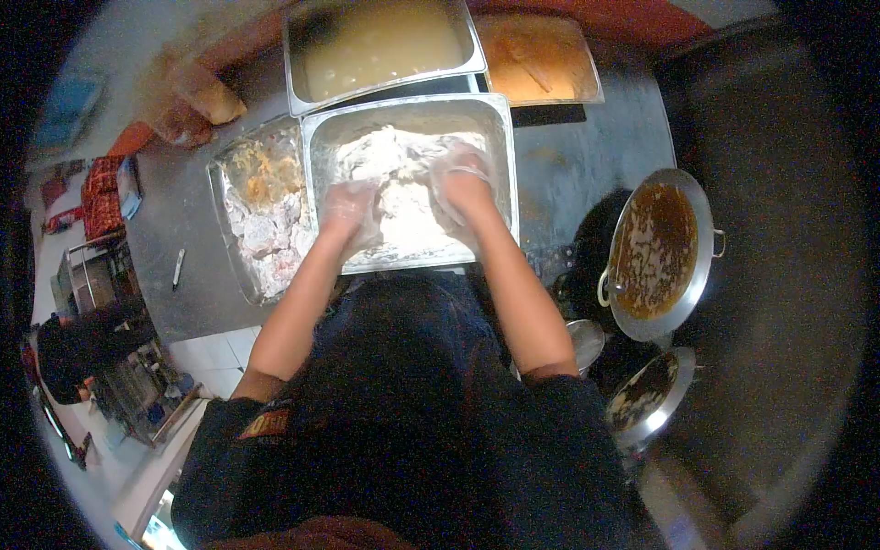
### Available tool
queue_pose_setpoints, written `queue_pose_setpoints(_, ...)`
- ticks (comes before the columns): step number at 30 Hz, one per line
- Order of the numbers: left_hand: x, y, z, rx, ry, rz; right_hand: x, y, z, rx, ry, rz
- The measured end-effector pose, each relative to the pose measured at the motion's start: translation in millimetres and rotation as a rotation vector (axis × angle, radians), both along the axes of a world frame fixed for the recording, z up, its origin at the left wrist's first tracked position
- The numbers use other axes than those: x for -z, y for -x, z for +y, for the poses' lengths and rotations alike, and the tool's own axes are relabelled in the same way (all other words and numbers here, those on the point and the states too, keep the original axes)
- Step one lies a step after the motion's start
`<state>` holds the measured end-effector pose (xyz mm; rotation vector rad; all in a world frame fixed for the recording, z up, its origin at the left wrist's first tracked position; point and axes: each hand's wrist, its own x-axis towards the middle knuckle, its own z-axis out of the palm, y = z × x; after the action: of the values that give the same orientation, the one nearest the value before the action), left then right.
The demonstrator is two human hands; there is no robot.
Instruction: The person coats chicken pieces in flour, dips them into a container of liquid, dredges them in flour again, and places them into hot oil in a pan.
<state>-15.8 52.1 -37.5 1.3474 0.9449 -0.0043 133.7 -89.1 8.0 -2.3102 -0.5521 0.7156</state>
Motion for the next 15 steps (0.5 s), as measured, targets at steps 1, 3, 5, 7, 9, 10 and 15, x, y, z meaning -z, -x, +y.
queue_pose_setpoints(1,3,0,6,0.26,-0.29,0.154,1,-3,-3,0.109,0.001,0.02)
queue_pose_setpoints(3,36,10,12,0.52,-0.581,0.31,7,-12,-3,-0.088,0.096,-0.017)
queue_pose_setpoints(5,87,16,11,0.72,-1.132,0.236,31,-17,-2,-0.276,0.197,-0.056)
queue_pose_setpoints(7,53,-2,7,0.495,-1.246,0.163,77,-13,4,-0.101,0.035,-0.034)
queue_pose_setpoints(9,27,-8,1,0.231,-1.148,0.117,54,-6,13,-0.061,0.093,-0.135)
queue_pose_setpoints(10,24,-6,-1,0.236,-1.174,0.135,44,-4,15,-0.02,0.149,-0.236)
queue_pose_setpoints(15,37,-3,5,0.197,-1.077,0.012,95,-24,14,-0.014,0.193,0.041)
